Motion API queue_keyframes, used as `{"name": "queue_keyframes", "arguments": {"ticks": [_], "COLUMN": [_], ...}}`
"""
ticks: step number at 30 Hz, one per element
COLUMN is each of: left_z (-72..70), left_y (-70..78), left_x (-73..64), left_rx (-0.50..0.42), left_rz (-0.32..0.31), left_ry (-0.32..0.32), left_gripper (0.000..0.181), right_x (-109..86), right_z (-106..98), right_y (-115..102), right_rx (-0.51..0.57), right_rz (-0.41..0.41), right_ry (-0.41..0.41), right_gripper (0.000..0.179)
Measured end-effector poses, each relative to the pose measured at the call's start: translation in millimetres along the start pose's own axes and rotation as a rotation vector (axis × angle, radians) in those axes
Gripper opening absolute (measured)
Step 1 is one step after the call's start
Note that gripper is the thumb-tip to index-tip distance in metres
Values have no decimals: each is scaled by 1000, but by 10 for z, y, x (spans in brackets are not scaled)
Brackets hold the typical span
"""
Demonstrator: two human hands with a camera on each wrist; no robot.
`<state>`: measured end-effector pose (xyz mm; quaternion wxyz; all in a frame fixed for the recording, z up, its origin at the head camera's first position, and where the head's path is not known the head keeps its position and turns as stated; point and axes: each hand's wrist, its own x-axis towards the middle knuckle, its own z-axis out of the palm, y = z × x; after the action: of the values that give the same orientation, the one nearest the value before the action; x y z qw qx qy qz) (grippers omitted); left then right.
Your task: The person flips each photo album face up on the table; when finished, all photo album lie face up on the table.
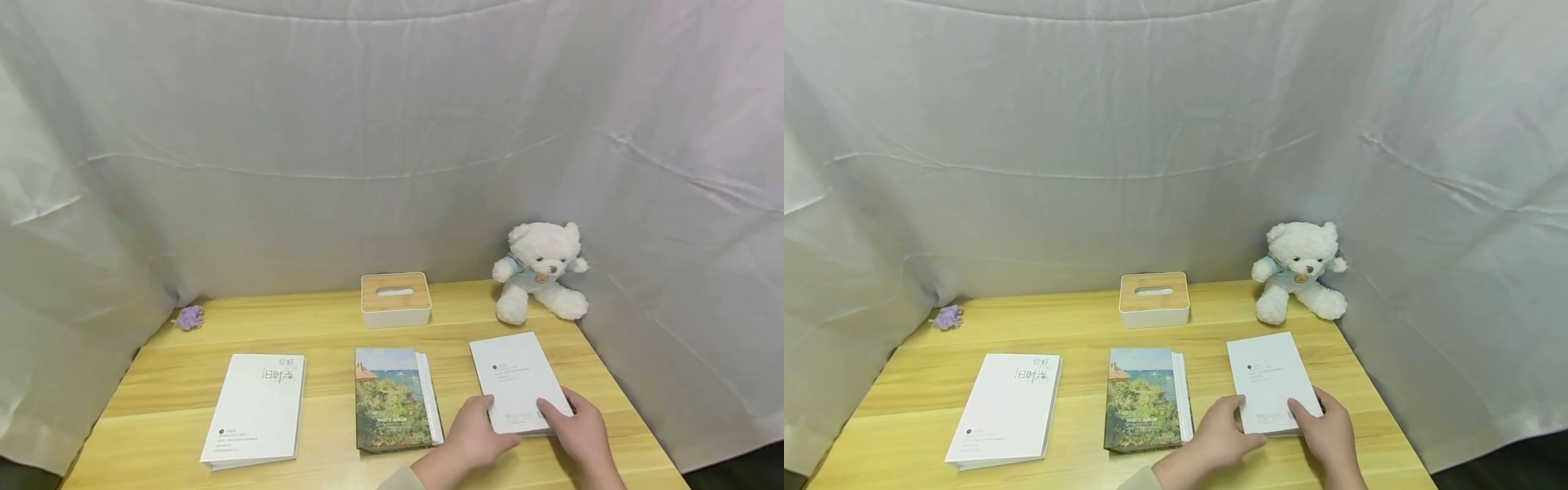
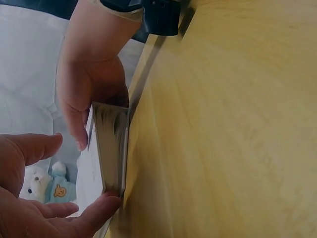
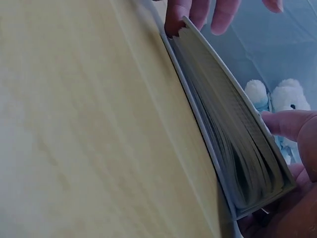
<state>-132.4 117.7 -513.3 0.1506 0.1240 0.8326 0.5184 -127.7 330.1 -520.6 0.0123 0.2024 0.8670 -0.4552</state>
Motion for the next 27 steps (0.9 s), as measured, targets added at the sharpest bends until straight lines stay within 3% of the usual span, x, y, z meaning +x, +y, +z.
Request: {"name": "queue_keyframes", "arguments": {"ticks": [9, 20, 27], "left_z": [28, 57, 69], "left_y": [3, 27, 44], "left_x": [-15, -17, 1], "left_rx": [1, 15, -82], "left_rz": [-3, -13, 39], "left_ry": [8, 1, -22], "left_gripper": [76, 85, 43], "right_x": [-33, -148, -246], "right_z": [26, -44, -74], "right_y": [-8, -153, -283], "right_rx": [51, 38, 71], "right_rz": [34, -22, -32], "right_ry": [56, 160, 183], "right_gripper": [75, 54, 51]}}
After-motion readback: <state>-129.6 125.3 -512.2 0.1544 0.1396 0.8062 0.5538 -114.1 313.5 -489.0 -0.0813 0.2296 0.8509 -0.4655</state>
